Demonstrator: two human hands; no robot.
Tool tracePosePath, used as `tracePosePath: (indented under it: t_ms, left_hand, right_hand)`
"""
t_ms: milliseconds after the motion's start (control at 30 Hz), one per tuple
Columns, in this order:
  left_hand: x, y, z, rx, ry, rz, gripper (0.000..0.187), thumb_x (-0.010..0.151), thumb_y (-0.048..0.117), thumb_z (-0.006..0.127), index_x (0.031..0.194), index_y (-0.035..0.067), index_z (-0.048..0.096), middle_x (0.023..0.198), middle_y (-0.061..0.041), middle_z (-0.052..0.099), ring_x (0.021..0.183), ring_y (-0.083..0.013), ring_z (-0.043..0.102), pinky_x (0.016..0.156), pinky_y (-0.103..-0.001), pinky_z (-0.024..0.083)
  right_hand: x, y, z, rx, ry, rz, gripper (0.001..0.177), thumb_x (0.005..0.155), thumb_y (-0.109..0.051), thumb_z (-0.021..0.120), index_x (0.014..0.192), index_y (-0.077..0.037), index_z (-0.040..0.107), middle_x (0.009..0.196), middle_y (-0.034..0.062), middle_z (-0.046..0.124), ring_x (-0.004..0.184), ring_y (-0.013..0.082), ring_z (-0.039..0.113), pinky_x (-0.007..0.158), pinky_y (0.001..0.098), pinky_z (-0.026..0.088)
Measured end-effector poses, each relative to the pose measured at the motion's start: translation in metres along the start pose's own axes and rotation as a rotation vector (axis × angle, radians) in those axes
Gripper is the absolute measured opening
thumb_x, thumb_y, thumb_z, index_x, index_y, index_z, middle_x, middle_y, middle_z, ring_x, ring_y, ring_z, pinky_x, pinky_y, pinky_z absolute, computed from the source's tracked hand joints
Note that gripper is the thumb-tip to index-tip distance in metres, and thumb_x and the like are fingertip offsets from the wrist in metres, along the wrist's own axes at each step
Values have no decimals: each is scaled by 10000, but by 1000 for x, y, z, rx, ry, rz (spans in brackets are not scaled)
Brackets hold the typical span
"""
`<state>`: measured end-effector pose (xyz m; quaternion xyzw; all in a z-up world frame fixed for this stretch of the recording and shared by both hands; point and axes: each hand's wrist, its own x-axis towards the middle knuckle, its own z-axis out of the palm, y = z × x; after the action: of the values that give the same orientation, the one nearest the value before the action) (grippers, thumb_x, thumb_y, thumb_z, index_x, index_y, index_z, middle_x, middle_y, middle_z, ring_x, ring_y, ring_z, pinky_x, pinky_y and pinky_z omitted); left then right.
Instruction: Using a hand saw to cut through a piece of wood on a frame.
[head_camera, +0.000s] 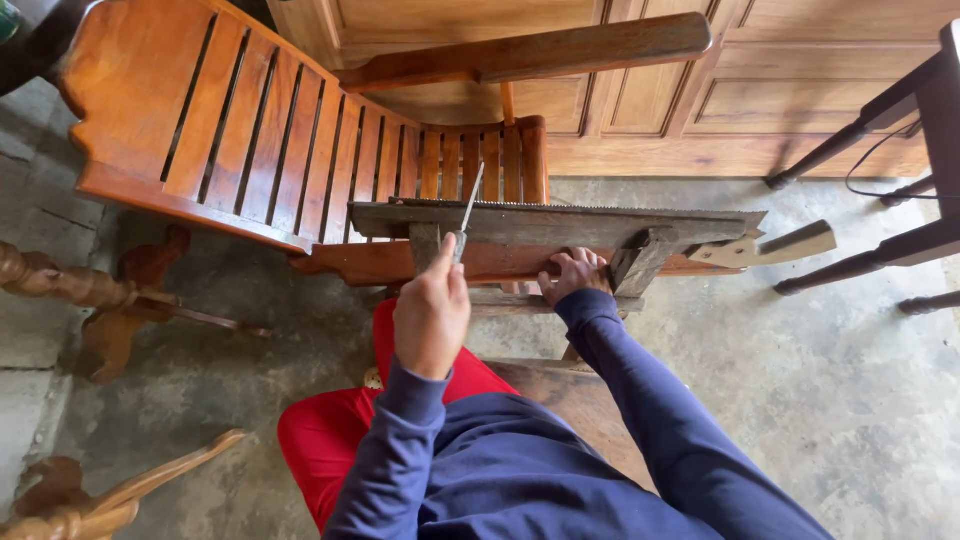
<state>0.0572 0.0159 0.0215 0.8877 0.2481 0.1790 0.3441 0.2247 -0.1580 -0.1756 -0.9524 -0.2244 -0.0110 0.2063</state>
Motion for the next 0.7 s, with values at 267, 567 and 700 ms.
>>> tracePosePath:
  t_ms: [267, 567, 700]
  left_hand:
    - [-17, -9, 2, 0, 227, 174, 366, 986, 147, 616, 1343, 79, 662, 1055, -195, 750, 870, -339, 745, 724, -431, 602]
    - [-30, 1, 11, 306, 121, 109, 450, 983, 196, 615, 1422, 97, 593, 884, -164, 727, 613, -279, 725, 533, -397, 595]
    - [-52, 10, -4, 342, 121, 148, 472, 960, 184, 612, 1413, 52, 579, 868, -174, 731, 585, -278, 716, 505, -396, 587]
  right_hand:
    - [3, 0, 2, -19, 8, 12, 454, 817, -431, 691, 1117, -99, 769, 1294, 133, 621, 1283, 348, 521, 1126, 467, 345]
    - [3, -3, -2, -9, -49, 37, 475, 821, -439, 687, 1141, -95, 762, 1303, 142, 614, 1295, 347, 516, 1142, 459, 334]
    - [4, 0, 2, -8, -37, 32, 475, 829, -443, 687, 1141, -92, 763, 1312, 141, 617, 1300, 351, 514, 1150, 453, 331]
